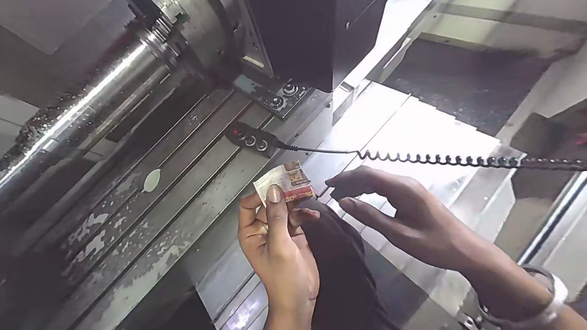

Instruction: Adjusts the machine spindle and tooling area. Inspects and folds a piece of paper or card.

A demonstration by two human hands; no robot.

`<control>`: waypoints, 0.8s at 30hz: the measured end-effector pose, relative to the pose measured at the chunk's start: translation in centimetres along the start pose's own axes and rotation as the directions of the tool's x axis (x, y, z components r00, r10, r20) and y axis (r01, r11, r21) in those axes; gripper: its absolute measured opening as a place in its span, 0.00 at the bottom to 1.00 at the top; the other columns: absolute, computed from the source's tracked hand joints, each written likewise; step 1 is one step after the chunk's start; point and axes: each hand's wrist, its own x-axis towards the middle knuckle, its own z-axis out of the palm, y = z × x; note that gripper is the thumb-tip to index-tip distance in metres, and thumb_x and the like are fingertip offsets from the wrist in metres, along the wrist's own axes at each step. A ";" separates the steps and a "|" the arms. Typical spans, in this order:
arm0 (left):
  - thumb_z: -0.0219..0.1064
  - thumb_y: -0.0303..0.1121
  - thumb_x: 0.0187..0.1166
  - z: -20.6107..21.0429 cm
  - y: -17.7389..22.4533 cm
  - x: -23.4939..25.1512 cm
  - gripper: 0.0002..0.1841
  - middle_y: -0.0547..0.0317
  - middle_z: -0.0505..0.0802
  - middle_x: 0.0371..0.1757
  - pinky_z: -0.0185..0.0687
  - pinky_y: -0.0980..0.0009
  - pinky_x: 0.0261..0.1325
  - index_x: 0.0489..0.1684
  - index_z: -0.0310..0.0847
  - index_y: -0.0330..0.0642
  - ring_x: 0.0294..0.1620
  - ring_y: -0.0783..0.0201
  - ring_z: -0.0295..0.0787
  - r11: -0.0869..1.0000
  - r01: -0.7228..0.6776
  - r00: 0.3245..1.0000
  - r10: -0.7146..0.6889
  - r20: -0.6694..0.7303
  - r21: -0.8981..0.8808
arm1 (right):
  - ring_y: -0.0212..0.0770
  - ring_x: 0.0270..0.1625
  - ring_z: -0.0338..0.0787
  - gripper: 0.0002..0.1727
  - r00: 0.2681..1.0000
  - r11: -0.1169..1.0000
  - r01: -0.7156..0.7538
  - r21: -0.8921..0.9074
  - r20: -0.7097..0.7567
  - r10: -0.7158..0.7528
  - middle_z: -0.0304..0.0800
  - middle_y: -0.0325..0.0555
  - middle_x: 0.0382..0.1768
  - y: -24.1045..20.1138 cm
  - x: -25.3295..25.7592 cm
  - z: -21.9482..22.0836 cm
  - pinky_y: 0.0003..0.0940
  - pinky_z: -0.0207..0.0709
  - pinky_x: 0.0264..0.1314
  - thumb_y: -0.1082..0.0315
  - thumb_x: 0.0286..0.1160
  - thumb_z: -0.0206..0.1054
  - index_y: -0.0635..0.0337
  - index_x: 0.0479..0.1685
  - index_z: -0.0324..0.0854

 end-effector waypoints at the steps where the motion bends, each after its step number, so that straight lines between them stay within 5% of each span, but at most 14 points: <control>1: 0.55 0.25 0.90 0.0 0.0 0.0 0.05 0.44 0.95 0.40 0.93 0.73 0.32 0.49 0.76 0.34 0.34 0.62 0.97 1.000 -0.004 1.000 0.004 0.004 -0.004 | 0.29 0.54 0.92 0.20 1.000 1.000 0.019 0.019 -0.011 -0.019 0.94 0.39 0.52 -0.4 0.1 0.0 0.27 0.88 0.59 0.55 0.87 0.62 0.61 0.63 0.84; 11: 0.57 0.24 0.88 0.2 -0.2 -0.1 0.04 0.46 0.95 0.40 0.93 0.72 0.33 0.48 0.76 0.35 0.35 0.63 0.97 0.999 -0.030 0.999 0.030 0.013 0.029 | 0.30 0.47 0.92 0.15 0.991 0.975 0.105 0.195 -0.105 -0.086 0.93 0.41 0.47 -2.6 1.4 0.4 0.27 0.89 0.52 0.63 0.86 0.63 0.67 0.57 0.84; 24: 0.60 0.24 0.86 -0.1 -0.5 -0.1 0.03 0.49 0.95 0.39 0.94 0.71 0.34 0.48 0.78 0.36 0.35 0.64 0.96 0.993 -0.095 0.995 0.092 0.050 0.067 | 0.29 0.42 0.92 0.11 0.986 0.969 0.126 0.211 -0.136 -0.098 0.92 0.40 0.42 -3.4 2.7 1.4 0.26 0.90 0.46 0.66 0.85 0.64 0.66 0.51 0.86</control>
